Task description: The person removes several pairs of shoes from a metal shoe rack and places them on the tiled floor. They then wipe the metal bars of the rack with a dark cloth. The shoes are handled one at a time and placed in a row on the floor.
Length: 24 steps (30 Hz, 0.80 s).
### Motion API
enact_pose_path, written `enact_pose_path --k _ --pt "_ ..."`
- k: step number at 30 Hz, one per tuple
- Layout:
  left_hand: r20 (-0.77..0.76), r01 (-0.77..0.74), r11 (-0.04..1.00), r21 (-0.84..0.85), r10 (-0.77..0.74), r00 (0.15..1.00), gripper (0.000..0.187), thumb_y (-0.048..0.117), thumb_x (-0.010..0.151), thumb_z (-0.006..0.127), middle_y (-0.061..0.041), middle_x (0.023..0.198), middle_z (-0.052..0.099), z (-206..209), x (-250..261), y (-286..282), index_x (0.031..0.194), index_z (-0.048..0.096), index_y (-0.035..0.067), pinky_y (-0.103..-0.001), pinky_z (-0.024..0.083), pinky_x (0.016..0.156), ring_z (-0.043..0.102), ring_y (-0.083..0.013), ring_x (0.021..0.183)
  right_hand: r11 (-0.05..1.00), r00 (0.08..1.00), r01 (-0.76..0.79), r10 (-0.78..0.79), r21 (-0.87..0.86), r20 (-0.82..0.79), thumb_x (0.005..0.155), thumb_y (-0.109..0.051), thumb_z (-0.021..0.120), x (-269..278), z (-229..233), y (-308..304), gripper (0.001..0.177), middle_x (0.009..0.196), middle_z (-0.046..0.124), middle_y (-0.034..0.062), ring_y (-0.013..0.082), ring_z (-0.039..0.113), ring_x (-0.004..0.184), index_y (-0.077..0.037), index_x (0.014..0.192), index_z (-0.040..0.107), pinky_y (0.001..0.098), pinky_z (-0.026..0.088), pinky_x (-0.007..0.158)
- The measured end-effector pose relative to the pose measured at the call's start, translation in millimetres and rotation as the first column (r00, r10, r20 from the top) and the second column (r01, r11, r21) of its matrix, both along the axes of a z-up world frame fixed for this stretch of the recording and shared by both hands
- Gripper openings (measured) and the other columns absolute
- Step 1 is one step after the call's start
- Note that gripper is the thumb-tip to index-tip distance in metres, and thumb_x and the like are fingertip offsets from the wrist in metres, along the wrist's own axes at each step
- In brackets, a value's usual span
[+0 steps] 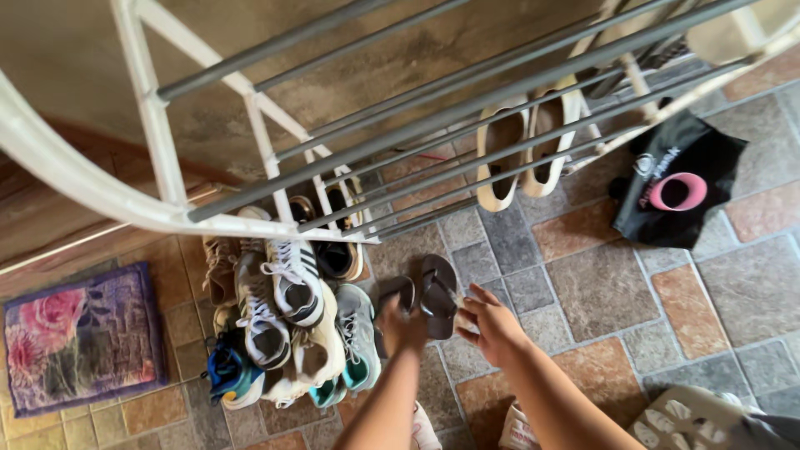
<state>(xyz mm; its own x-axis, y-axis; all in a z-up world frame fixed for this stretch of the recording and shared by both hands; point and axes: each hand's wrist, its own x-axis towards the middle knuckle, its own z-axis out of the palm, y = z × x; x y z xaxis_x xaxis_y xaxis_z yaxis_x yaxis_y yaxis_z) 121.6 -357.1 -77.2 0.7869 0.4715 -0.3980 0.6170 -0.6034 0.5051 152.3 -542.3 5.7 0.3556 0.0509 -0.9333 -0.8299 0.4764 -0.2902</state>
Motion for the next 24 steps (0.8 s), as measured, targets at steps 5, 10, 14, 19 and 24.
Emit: enact_pose_path --k 5,10,14,19,24 --pt "0.309 0.404 0.915 -0.006 -0.382 0.871 0.055 0.015 0.085 0.074 -0.021 0.138 0.056 63 101 -101 0.136 0.053 0.015 -0.051 0.044 0.107 0.050 -0.0427 0.131 0.995 0.994 0.094 -0.091 -0.039 0.063 0.098 -0.012 0.053 26 22 -34 0.060 0.150 0.051 0.0051 0.0211 0.052 0.132 -0.024 0.156 0.043 0.0495 0.050 0.099" --pt "0.156 0.411 0.909 -0.063 -0.398 0.904 0.076 0.020 0.083 0.077 -0.032 0.155 0.037 81 182 -175 0.151 0.045 0.025 -0.053 0.049 0.093 0.051 -0.0481 0.124 0.988 0.983 0.090 -0.067 -0.127 0.172 0.097 -0.014 0.054 55 37 -73 0.063 0.152 0.051 0.0043 0.0238 0.050 0.134 -0.028 0.157 0.040 0.0467 0.049 0.098" --pt "-0.064 0.394 0.916 -0.081 -0.399 0.915 0.027 0.029 0.097 0.066 -0.023 0.125 0.070 68 215 -185 0.119 0.066 0.012 -0.053 0.054 0.097 0.066 -0.0412 0.119 0.977 0.969 0.049 0.003 -0.206 0.245 0.096 -0.016 0.053 73 35 -99 0.066 0.157 0.044 0.0022 0.0210 0.050 0.135 -0.031 0.158 0.035 0.0459 0.050 0.097" --pt "0.169 0.355 0.932 -0.072 -0.339 0.925 0.025 0.026 0.103 0.051 -0.026 0.112 0.068 66 163 -150 0.111 0.063 0.005 -0.056 0.051 0.085 0.065 -0.0475 0.102 0.978 0.965 -0.012 0.066 -0.209 0.253 0.092 -0.010 0.056 73 34 -101 0.072 0.161 0.041 0.0046 0.0208 0.049 0.135 -0.033 0.157 0.035 0.0452 0.051 0.099" --pt "0.289 0.486 0.872 -0.055 -0.452 0.844 0.018 0.012 0.093 0.056 -0.026 0.116 0.066 78 15 -75 0.107 0.065 0.004 -0.055 0.054 0.075 0.066 -0.0475 0.092 0.986 0.973 -0.104 0.128 -0.131 0.194 0.092 -0.011 0.059 36 28 -64 0.071 0.160 0.044 0.0051 0.0219 0.048 0.135 -0.033 0.157 0.039 0.0471 0.048 0.096"
